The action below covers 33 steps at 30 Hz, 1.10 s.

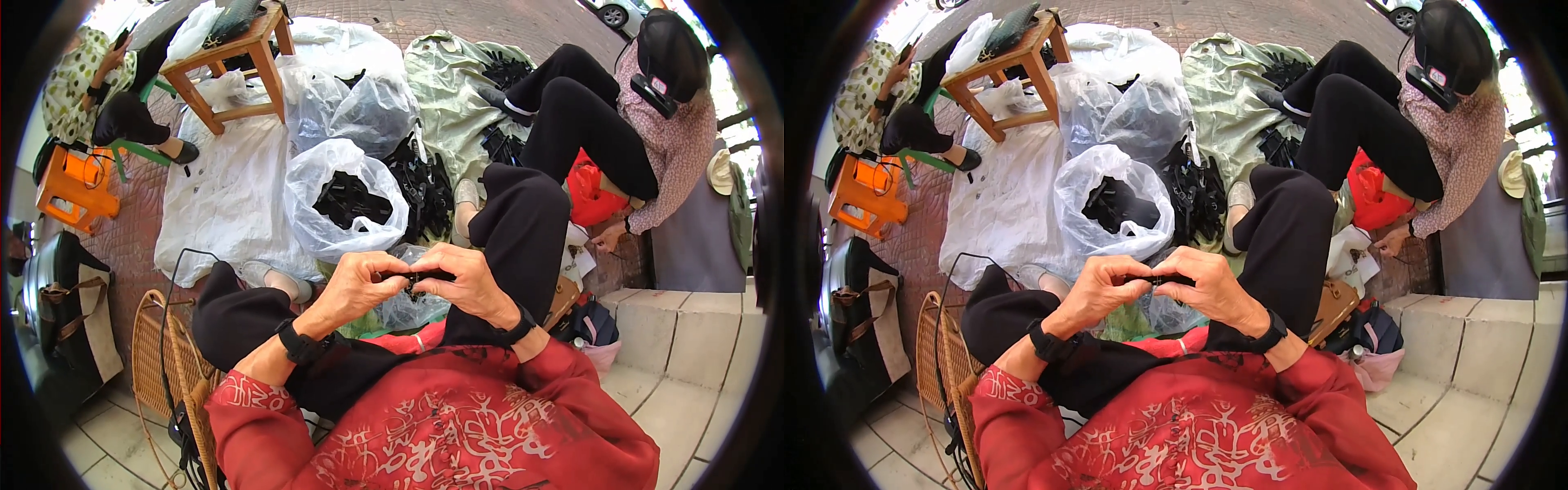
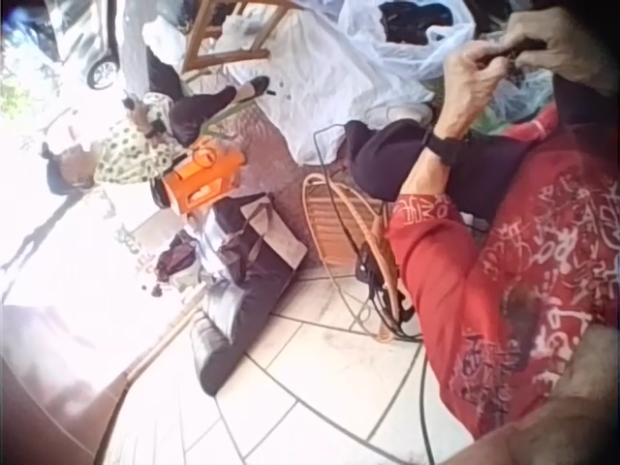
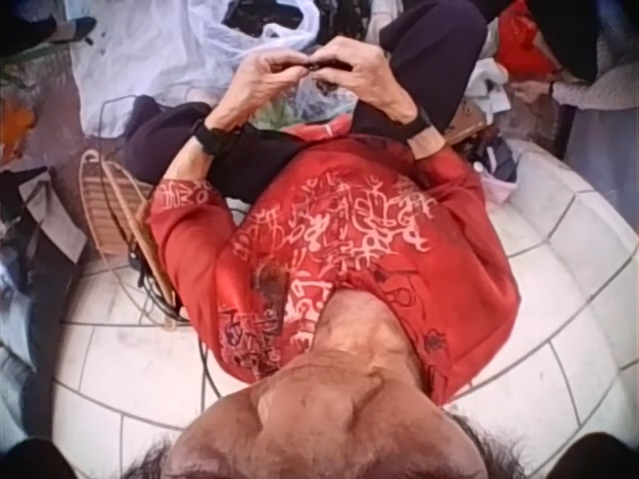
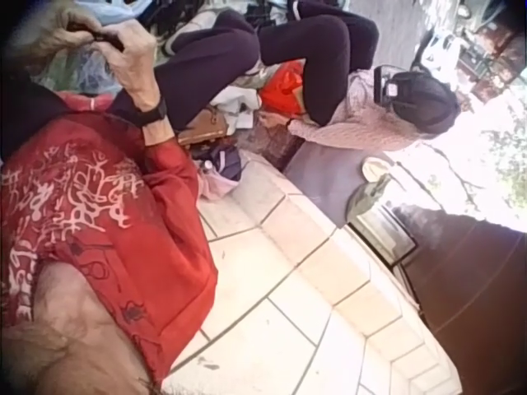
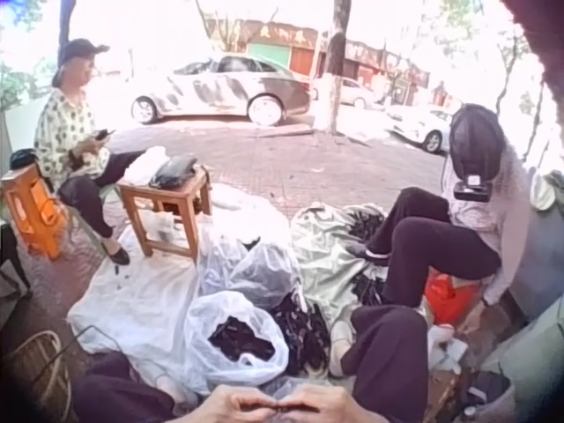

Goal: Seated on a sidewalk, a person assembles black plastic buckles by hand, picking up components from bags and fitting them together. They repeat this process multiple times, occasionally setting aside the completed pieces.

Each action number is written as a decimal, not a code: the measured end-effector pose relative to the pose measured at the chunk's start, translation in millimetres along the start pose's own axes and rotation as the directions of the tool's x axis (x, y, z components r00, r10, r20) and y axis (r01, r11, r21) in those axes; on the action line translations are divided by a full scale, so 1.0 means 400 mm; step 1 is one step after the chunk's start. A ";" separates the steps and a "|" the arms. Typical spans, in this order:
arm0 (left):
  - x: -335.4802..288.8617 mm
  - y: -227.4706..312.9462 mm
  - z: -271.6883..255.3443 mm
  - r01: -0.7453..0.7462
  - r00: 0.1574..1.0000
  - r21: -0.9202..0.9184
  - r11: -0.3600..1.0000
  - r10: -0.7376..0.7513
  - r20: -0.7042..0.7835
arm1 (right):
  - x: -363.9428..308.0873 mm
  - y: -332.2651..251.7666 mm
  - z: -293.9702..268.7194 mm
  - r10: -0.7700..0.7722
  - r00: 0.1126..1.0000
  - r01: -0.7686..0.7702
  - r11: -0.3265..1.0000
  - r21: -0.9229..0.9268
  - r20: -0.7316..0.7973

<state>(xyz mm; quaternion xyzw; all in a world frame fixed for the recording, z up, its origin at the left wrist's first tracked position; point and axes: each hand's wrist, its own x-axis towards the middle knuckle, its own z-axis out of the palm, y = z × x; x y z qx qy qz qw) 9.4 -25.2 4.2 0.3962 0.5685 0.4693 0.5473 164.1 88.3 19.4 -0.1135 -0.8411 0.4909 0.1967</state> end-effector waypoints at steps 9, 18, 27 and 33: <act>0.005 -0.010 0.008 -0.046 0.992 -0.088 0.995 0.035 -0.122 | 0.000 0.006 0.019 0.012 0.999 -0.013 0.999 -0.048 -0.032; -0.001 -0.018 0.013 -0.014 0.995 -0.152 0.988 -0.001 -0.100 | 0.000 0.001 0.035 -0.019 0.997 0.011 0.994 -0.109 -0.076; -0.012 -0.004 0.027 -0.026 0.999 -0.140 0.990 0.030 0.026 | -0.049 0.003 0.032 0.312 0.949 -0.295 0.928 0.229 -0.042; -0.001 -0.015 0.024 0.009 1.000 -0.230 0.973 -0.014 -0.021 | -0.026 -0.021 0.034 0.138 0.982 -0.138 0.990 0.015 -0.127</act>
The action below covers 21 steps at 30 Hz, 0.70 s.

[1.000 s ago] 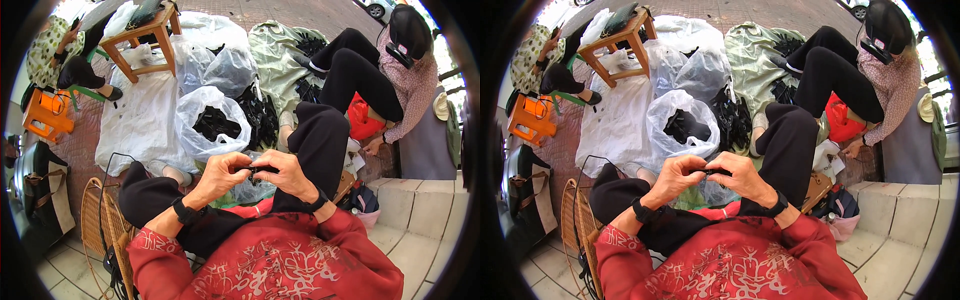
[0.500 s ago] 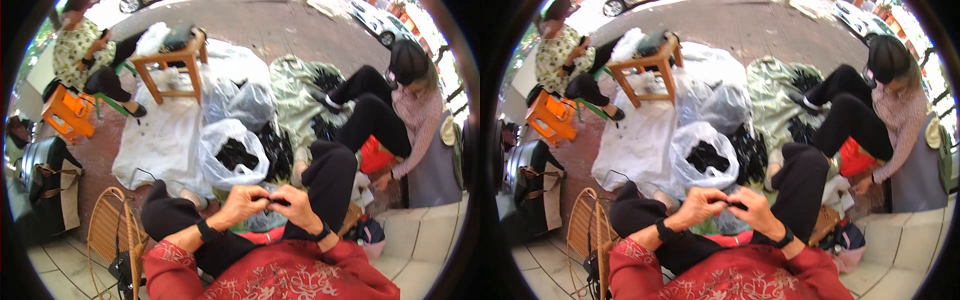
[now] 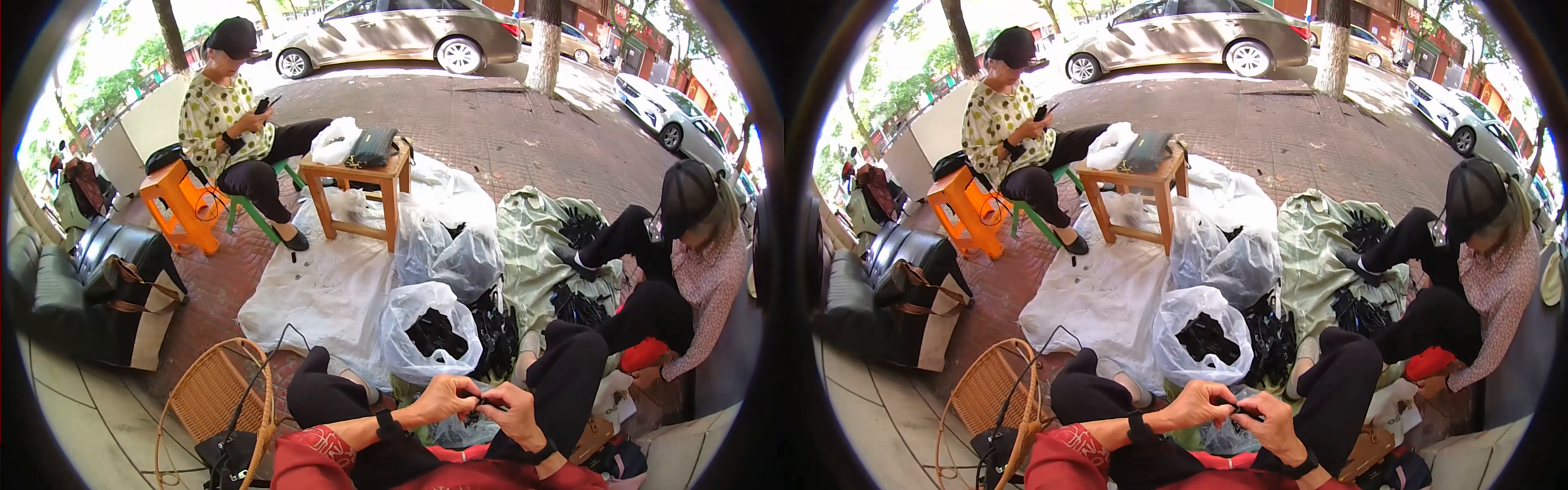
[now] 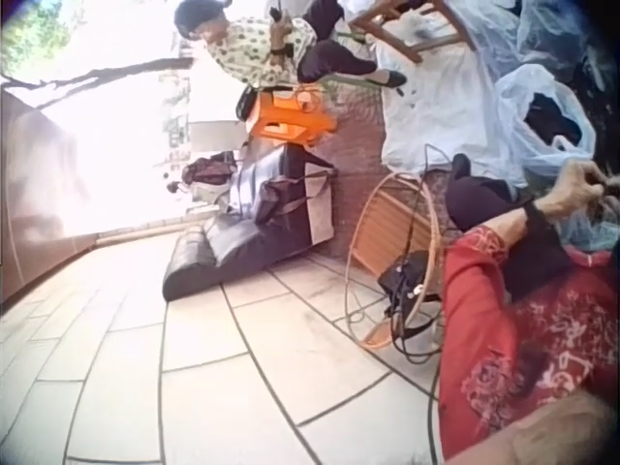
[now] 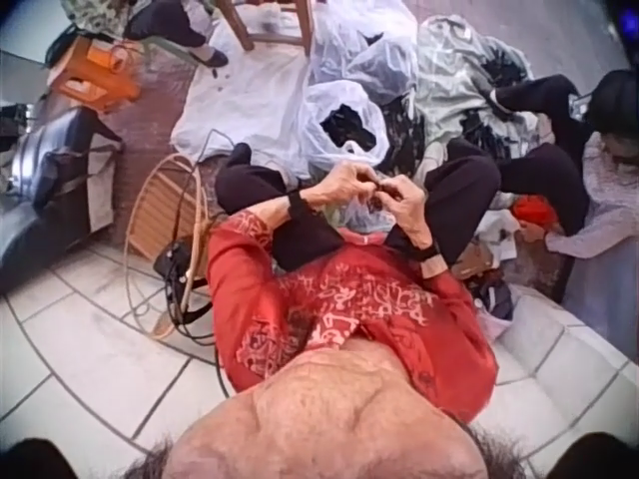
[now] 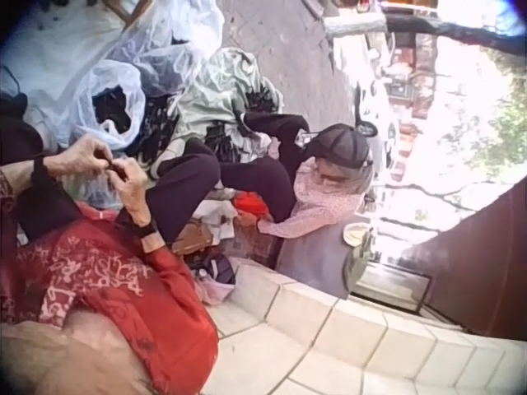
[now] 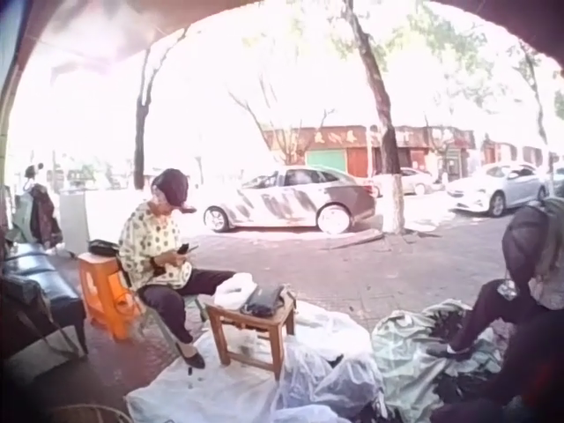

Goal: Seated on a sidewalk, a person assembles black plastic buckles by hand, picking up components from bags and fitting them together. They repeat this process multiple times, occasionally setting aside the completed pieces.

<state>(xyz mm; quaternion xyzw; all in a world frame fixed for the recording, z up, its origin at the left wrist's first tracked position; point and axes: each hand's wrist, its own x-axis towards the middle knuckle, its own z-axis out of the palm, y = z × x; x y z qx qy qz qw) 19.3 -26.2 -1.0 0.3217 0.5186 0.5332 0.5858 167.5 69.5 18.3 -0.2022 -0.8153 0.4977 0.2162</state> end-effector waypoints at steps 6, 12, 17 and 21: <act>-0.004 0.015 0.006 -0.093 0.996 0.258 0.962 0.088 0.033 | -0.021 0.037 0.009 0.231 0.972 -0.234 0.933 0.274 0.042; 0.003 0.005 0.002 -0.003 0.999 0.178 0.984 0.013 -0.050 | 0.002 0.016 0.007 0.058 0.998 -0.058 0.998 0.006 0.006; 0.001 -0.008 -0.003 0.022 0.999 0.084 0.996 -0.024 0.034 | -0.002 0.012 -0.001 0.065 0.995 -0.072 0.993 0.089 0.080; 0.001 -0.009 0.006 0.046 0.993 -0.008 0.999 -0.045 0.108 | -0.026 0.049 -0.006 0.351 0.915 -0.399 0.703 0.589 0.201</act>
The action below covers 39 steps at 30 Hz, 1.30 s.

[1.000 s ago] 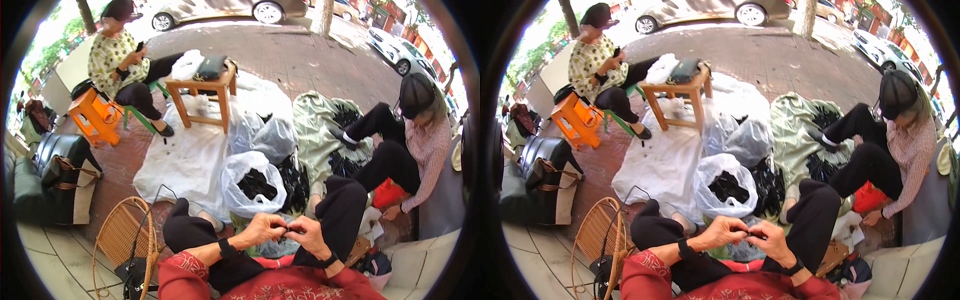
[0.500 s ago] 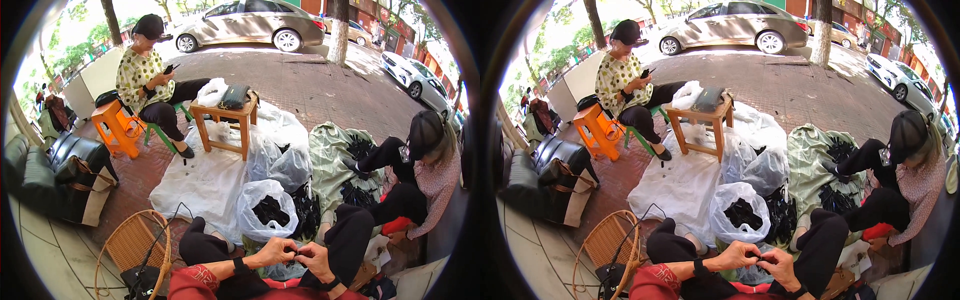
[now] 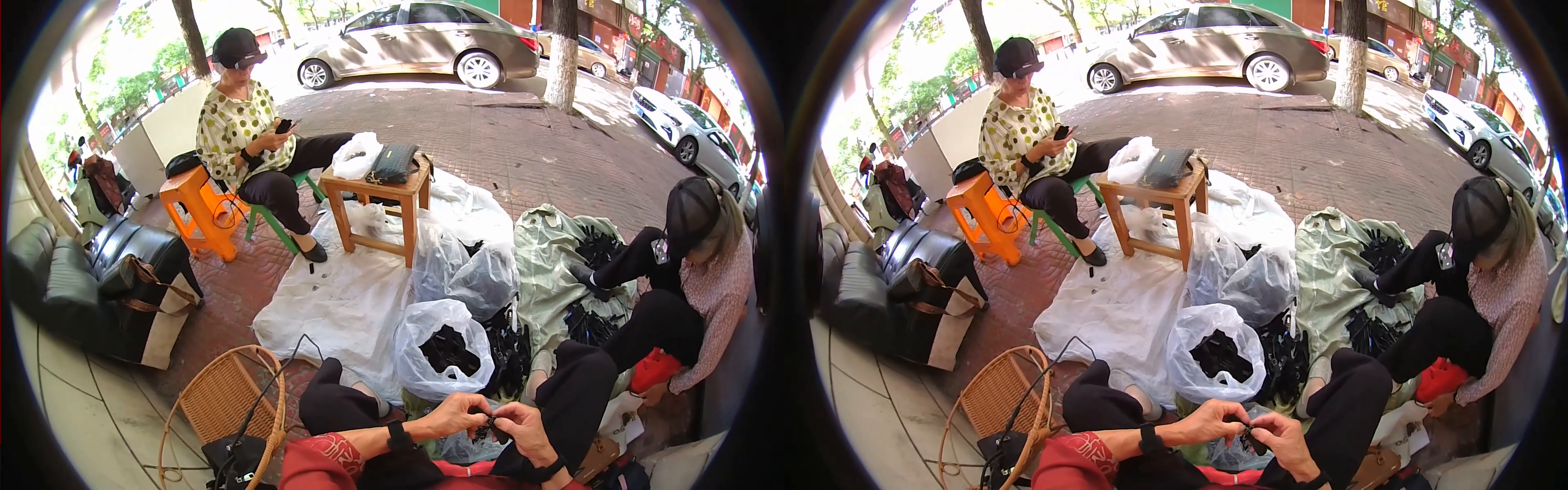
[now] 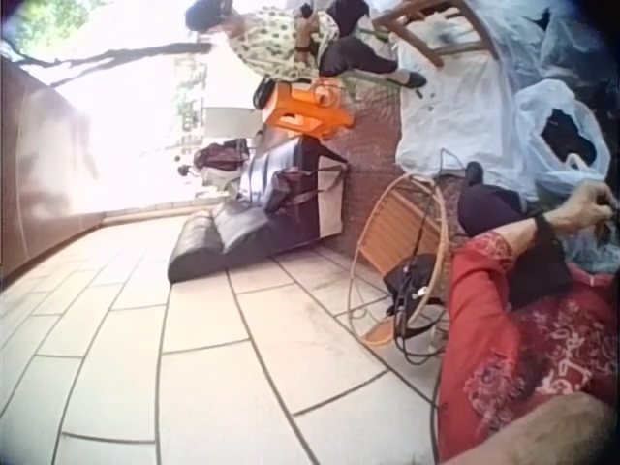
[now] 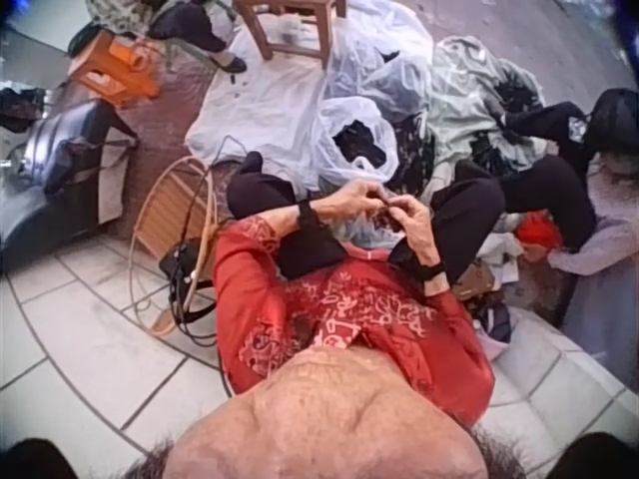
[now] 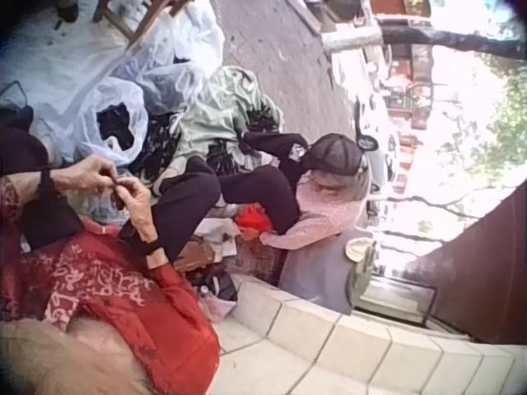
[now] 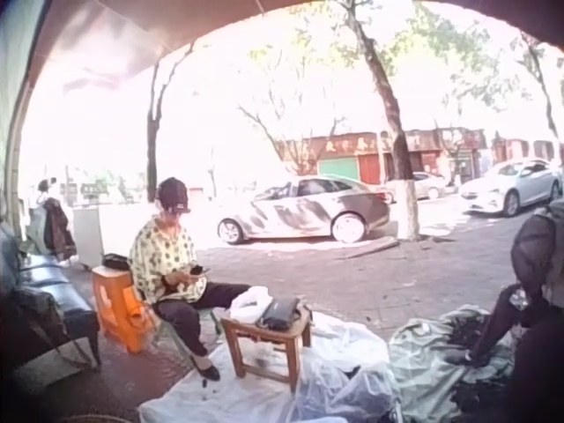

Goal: Seated on a sidewalk, a person assembles black plastic buckles by hand, picking up components from bags and fitting them together. They repeat this process multiple times, occasionally setting aside the completed pieces.

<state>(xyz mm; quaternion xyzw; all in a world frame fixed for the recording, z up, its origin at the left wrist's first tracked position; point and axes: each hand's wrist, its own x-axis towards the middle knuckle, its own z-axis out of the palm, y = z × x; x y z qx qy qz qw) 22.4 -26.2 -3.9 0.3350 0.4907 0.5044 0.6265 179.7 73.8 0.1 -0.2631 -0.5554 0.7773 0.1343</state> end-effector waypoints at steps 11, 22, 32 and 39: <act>0.016 -0.020 -0.028 0.075 0.995 -0.165 0.984 -0.063 0.078 | 0.001 -0.017 0.005 0.113 0.993 -0.112 0.992 -0.056 0.025; 0.019 -0.041 -0.005 -0.040 0.999 -0.019 0.999 0.039 -0.023 | 0.002 0.020 0.006 -0.045 0.993 0.001 0.924 -0.381 -0.107; 0.039 -0.069 0.004 0.016 0.995 0.120 0.993 -0.003 -0.104 | 0.017 0.056 -0.003 -0.097 0.988 0.041 0.915 -0.400 -0.120; 0.044 -0.056 -0.013 0.051 0.998 -0.021 0.998 -0.050 0.029 | 0.017 0.041 -0.027 0.078 0.995 -0.084 0.992 -0.091 -0.063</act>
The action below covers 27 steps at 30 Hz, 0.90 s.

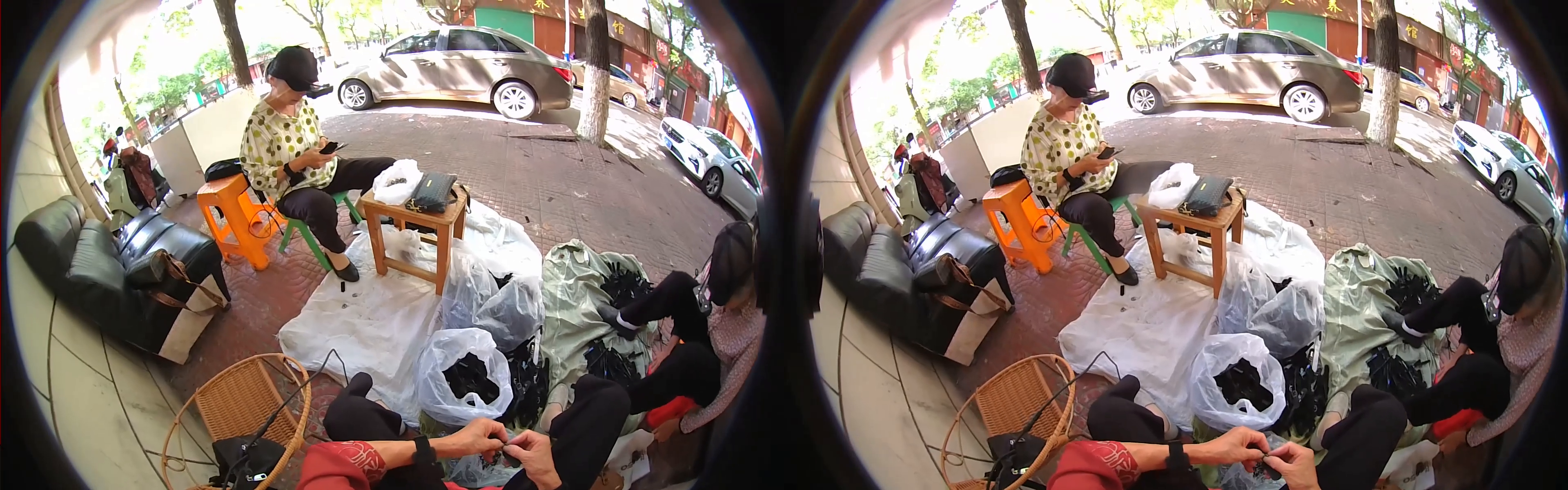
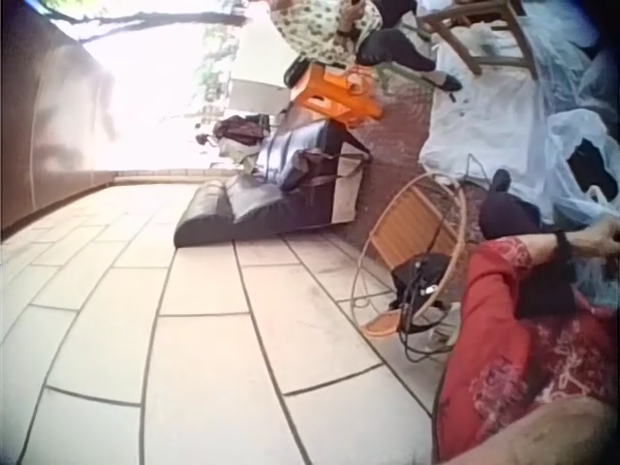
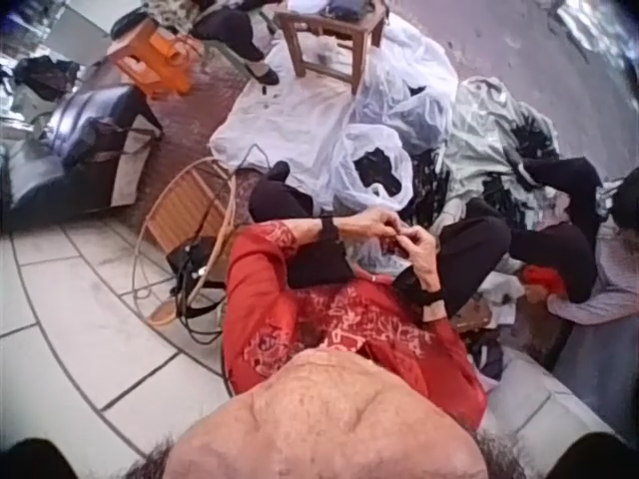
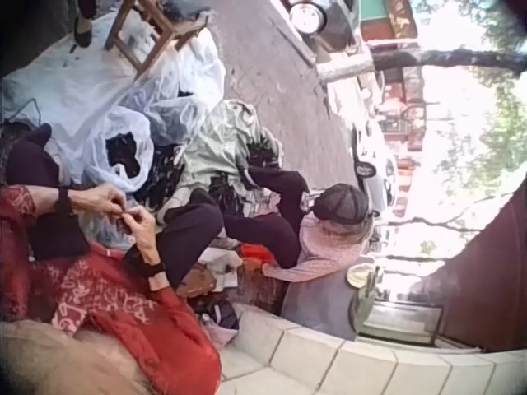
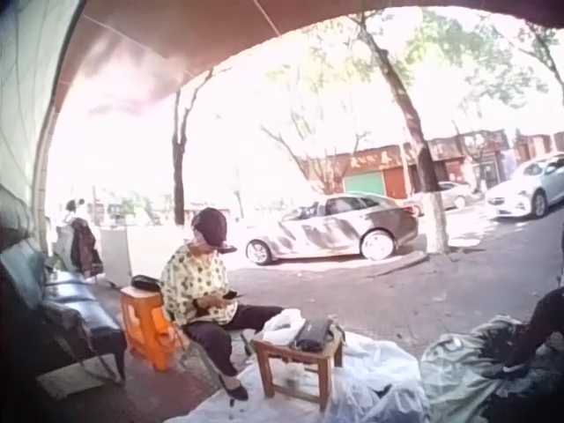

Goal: Seated on a sidewalk, a person assembles black plastic buckles by hand, picking up components from bags and fitting them together. They repeat this process multiple times, occasionally setting aside the completed pieces.

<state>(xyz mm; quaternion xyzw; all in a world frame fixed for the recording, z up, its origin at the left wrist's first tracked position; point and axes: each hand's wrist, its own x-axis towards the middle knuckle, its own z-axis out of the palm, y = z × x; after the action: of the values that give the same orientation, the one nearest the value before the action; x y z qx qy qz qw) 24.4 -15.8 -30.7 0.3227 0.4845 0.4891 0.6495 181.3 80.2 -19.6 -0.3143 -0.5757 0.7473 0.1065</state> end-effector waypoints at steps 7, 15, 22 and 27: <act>-0.010 0.000 -0.014 0.070 0.992 -0.129 0.989 -0.056 0.115 | -0.008 -0.031 0.004 0.054 0.994 -0.062 0.994 0.093 0.094; -0.025 -0.004 -0.009 0.138 0.985 -0.176 0.975 -0.118 0.123 | -0.025 -0.027 0.018 -0.012 0.994 0.027 0.991 -0.135 0.107; -0.016 -0.011 0.004 0.018 0.999 0.306 0.952 -0.006 -0.040 | -0.015 -0.001 0.014 -0.184 0.978 0.211 0.843 -0.494 0.103; -0.048 0.007 -0.001 0.090 0.996 0.090 0.992 -0.090 -0.005 | -0.004 -0.020 0.027 -0.214 0.950 0.302 0.818 -0.490 0.229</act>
<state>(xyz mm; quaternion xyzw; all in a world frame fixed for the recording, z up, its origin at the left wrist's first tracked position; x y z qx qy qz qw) 22.2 -33.1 -22.3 0.3295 0.5203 0.4372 0.6554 174.6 73.2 -10.0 -0.1876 -0.7997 0.5660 0.0708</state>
